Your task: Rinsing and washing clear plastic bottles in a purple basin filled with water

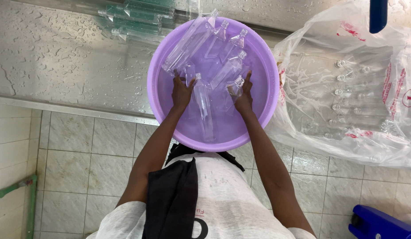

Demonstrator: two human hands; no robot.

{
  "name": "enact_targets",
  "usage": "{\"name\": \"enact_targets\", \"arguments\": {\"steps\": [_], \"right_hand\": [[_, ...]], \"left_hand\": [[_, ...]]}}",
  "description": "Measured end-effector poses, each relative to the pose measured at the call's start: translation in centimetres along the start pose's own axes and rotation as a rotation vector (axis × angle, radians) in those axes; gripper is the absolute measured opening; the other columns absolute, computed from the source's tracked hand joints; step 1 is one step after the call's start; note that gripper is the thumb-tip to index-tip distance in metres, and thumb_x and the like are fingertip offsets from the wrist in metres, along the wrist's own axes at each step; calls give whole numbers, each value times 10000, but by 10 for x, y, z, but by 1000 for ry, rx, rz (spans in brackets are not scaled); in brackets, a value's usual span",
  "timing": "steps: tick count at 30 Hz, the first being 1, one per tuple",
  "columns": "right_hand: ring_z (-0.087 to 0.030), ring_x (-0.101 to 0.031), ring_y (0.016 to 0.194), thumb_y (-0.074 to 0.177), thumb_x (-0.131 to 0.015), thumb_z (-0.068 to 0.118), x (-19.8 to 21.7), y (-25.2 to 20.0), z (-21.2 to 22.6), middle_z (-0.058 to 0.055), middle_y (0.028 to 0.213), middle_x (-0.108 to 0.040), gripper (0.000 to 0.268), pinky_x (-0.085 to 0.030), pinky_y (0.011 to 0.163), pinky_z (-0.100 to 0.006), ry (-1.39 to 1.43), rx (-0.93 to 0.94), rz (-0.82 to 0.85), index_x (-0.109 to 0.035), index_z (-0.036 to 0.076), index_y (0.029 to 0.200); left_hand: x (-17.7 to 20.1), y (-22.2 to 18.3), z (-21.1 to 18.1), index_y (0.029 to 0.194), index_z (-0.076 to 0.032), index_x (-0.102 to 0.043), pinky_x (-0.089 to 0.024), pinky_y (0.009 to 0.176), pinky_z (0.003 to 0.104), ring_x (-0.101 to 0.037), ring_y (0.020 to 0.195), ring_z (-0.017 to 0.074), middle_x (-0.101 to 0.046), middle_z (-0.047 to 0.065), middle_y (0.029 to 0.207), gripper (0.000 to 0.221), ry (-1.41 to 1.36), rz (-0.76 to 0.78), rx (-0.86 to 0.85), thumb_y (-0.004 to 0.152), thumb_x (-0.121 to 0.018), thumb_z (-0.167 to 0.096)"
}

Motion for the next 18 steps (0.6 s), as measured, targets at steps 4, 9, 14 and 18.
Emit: {"name": "enact_targets", "arguments": {"steps": [4, 9, 14, 18], "right_hand": [[-333, -666, 1359, 1086, -734, 507, 3, -7, 4, -146, 1560, -398, 1179, -583, 1039, -649, -58, 7, -34, 184, 212, 1764], [-366, -680, 1319, 1078, -723, 588, 6, -10, 6, -158, 1538, -414, 1176, -580, 1034, -658, 12, 52, -39, 154, 218, 1769], [-397, -683, 1319, 1063, -759, 572, 5, -7, 2, -142, 1573, -413, 1202, -529, 1084, -683, 63, -3, 4, 176, 281, 1760], [-377, -694, 1311, 1051, -782, 534, 2, -6, 4, -138, 1542, -442, 1206, -543, 1094, -651, 34, -45, -9, 159, 276, 1760]], "left_hand": [[5, -3, -7, 1571, -39, -387, -599, 920, 752, -740, 1174, 434, -594, 160, 1350, 843, 8, 9, 4, 1050, -711, -617], [17, -9, -22, 1563, -42, -390, -605, 933, 735, -741, 1180, 415, -589, 160, 1361, 831, 5, 11, -6, 1057, -703, -624], [13, -7, -16, 1576, -39, -378, -598, 935, 745, -744, 1179, 414, -583, 154, 1383, 842, -5, 22, 3, 1063, -696, -625], [1, -2, -5, 1587, -20, -366, -590, 944, 756, -718, 1208, 479, -565, 202, 1416, 874, 18, 17, 0, 1059, -681, -641]]}}
Point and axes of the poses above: each hand's wrist, its own y-axis towards the middle knuckle, its own x-axis out of the back of the hand, z = x × y, the point moved 4 cm from there along y, towards the middle knuckle
